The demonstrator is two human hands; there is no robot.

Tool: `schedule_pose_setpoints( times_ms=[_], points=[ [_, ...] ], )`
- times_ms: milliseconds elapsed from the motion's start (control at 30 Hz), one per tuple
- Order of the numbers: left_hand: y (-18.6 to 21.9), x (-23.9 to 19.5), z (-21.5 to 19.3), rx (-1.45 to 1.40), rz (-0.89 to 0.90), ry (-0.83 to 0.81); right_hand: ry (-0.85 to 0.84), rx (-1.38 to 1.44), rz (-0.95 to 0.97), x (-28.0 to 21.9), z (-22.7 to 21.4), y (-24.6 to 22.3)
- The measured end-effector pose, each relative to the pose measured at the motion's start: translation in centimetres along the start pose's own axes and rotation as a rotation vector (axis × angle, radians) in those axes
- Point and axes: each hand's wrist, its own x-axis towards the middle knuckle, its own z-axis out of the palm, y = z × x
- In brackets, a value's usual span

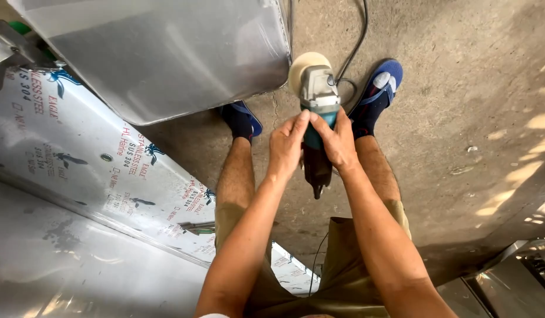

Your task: Polishing the edges and surface of a metal component using an angle grinder with a sanding disc.

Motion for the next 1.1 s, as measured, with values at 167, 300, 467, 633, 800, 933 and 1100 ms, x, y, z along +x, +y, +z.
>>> schedule_pose_setpoints(
  times_ms=[167, 300, 467, 633, 800, 933, 1100],
  points=[
    [0.2, 1.9, -1.6, -0.092, 0.148, -0.038, 0.001, 0.024, 0.007, 1.8, 2.2, -0.9],
    [1.5, 2.8, -1.5, -0.085, 0.116, -0.016, 0.021, 0.022, 0.069, 2.9, 2.8, -2.2],
    [2.4, 3.0, -1.6, -0.031, 0.119, 0.030, 0.014, -0.003, 0.063, 3.4, 3.0, -3.8],
    [3.5, 3.1, -1.8, -0.019, 0.126, 0.044, -0.003, 0.000, 0.042, 4.0, 3.3, -4.6],
    [5.0, 3.9, -2.1, -0.061, 0.138, 0.039, 0.006, -0.035, 0.023, 5.1, 3.6, -5.7],
    [5.0, 4.8, -2.4, -0.126, 0.170, 0.035, 0.007, -0.065, -0.007, 5.9, 4.1, -6.6],
    [4.4, 3.4, -2.9, -0.009, 0.028, 0.019, 0.012, -0.052, 0.008, 4.2, 4.0, -5.6]
  ],
)
